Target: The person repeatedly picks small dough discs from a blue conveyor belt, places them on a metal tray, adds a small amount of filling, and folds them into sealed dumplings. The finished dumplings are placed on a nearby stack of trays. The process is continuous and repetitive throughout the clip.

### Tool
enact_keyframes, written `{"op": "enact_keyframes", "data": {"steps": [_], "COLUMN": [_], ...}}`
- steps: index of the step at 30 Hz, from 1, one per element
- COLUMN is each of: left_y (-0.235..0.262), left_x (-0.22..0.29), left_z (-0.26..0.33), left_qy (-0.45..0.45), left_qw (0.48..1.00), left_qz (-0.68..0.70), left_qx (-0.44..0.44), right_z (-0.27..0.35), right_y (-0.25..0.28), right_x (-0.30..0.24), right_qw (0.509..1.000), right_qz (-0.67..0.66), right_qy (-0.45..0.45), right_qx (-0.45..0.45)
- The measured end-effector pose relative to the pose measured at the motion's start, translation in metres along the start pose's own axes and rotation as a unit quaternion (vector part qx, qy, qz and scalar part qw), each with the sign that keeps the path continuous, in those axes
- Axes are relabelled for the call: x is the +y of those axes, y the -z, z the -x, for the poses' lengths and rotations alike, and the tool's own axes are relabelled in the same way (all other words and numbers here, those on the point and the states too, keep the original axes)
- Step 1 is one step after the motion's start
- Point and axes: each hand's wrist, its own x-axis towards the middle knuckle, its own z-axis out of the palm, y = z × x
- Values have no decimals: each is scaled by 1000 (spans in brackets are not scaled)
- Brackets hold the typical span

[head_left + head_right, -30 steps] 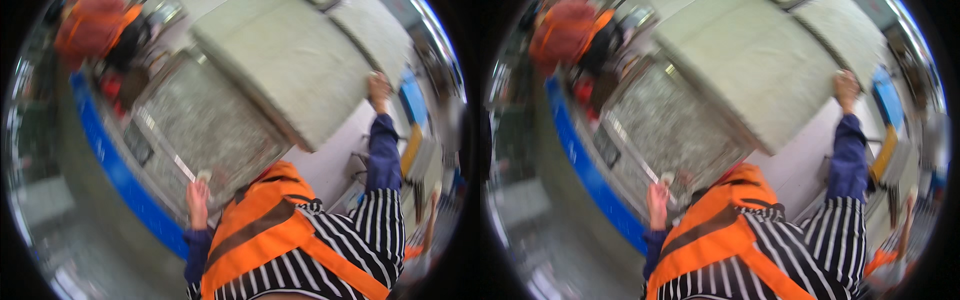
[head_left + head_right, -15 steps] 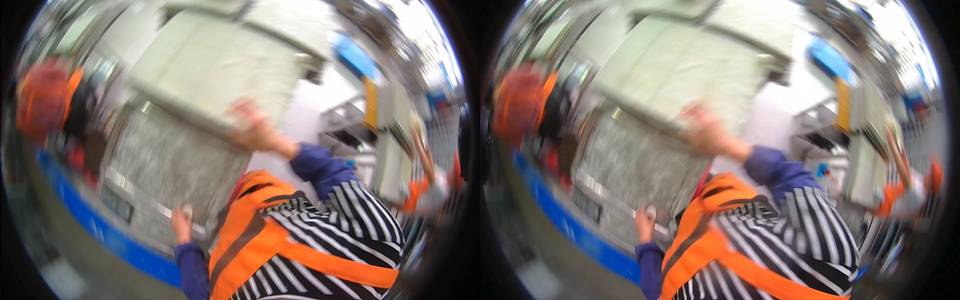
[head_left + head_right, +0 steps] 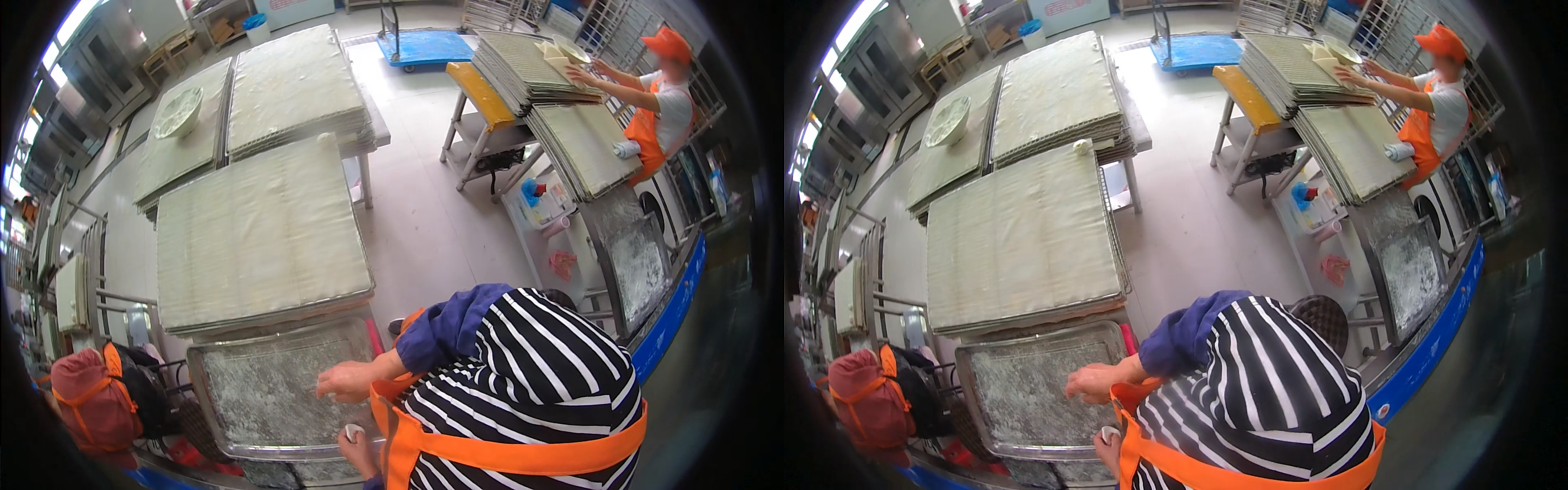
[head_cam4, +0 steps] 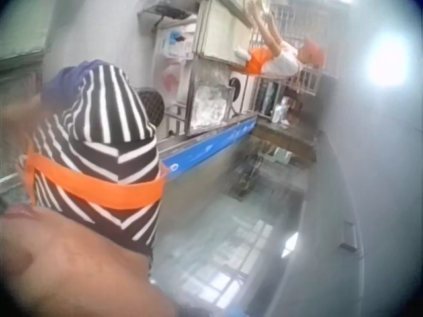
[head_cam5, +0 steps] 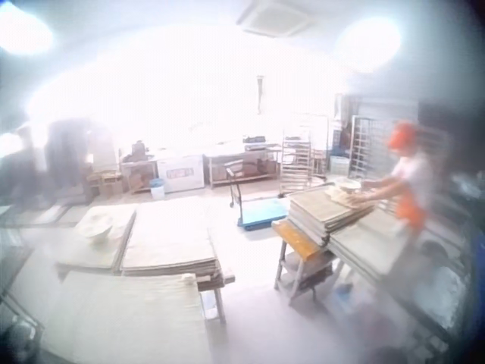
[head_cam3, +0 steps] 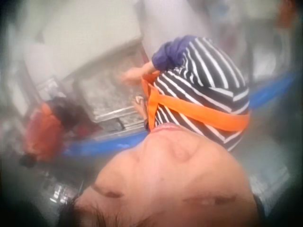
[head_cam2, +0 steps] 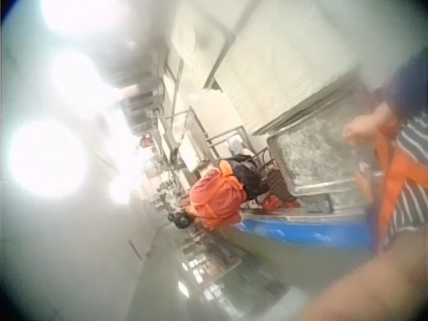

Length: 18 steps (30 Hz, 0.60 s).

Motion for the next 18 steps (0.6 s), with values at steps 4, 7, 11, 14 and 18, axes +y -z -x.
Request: {"op": "enact_keyframes", "data": {"steps": [4, 7, 11, 14, 18], "left_y": [21, 25, 31, 32, 14], "left_x": [106, 167, 220, 249, 287], "left_z": [10, 5, -13, -38, -65], "left_qy": [135, 84, -1, -73, -163], "left_qw": [903, 899, 955, 968, 949], "left_qz": [399, 414, 263, 149, 26], "left_qx": [-85, -113, -139, -187, -270], "right_z": [-13, -23, -8, 7, 29], "right_y": [-26, -36, -10, -8, 11], "right_x": [22, 42, 22, 35, 50], "right_qw": [990, 967, 868, 793, 752], "right_qz": [-103, -164, -411, -583, -639], "right_qy": [-84, -165, -260, -178, -142], "right_qx": [-37, -106, -106, -22, 75]}}
